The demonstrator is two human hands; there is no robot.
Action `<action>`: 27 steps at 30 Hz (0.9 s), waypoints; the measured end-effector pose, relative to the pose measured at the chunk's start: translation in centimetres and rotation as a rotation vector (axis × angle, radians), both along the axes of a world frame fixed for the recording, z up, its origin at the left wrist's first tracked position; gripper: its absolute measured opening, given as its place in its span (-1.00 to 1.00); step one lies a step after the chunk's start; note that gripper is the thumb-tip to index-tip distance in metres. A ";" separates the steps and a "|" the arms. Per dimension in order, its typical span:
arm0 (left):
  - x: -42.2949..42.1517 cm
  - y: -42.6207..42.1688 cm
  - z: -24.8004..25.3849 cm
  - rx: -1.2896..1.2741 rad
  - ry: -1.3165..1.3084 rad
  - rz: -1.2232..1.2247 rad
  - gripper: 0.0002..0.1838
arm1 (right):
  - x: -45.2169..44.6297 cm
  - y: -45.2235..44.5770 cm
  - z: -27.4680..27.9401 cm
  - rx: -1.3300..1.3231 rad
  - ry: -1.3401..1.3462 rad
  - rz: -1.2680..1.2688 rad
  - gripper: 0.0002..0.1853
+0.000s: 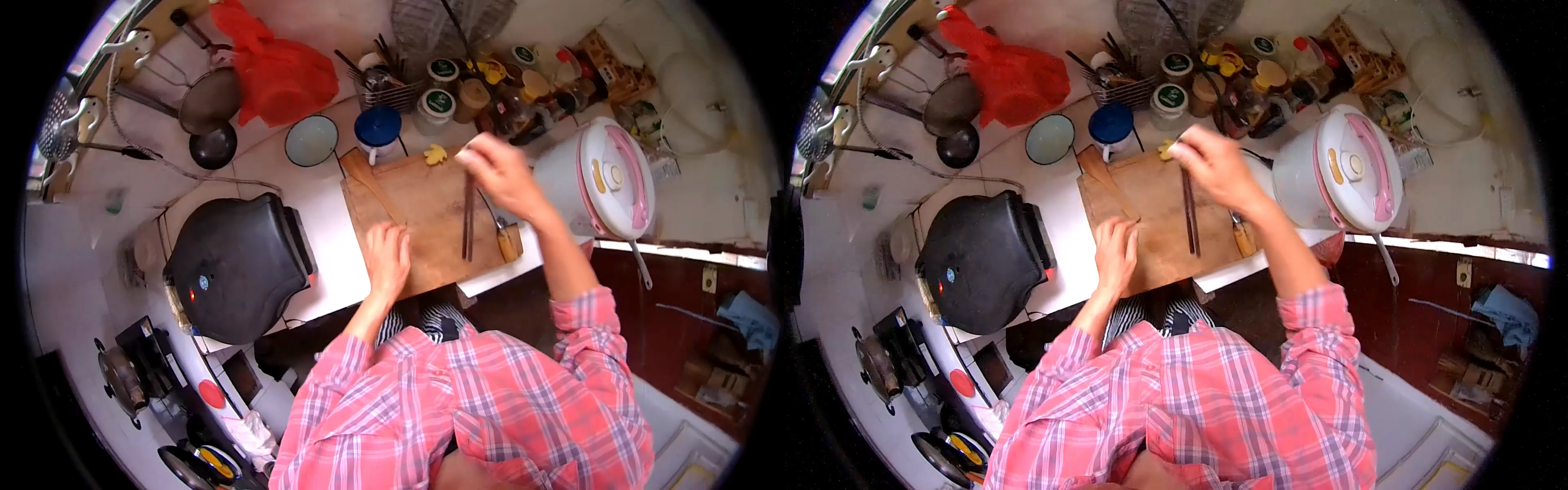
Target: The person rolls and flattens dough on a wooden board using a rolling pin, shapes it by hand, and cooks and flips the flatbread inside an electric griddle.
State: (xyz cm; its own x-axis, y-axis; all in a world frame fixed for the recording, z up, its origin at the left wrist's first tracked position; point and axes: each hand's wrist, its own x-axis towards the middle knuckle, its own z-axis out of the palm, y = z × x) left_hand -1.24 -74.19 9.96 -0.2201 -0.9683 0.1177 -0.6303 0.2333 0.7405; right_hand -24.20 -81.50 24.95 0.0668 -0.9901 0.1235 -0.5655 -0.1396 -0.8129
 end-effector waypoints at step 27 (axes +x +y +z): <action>-4.1 0.1 -5.4 0.463 -0.054 0.037 -0.70 | 4.7 11.8 -20.9 0.612 0.047 -0.351 -0.72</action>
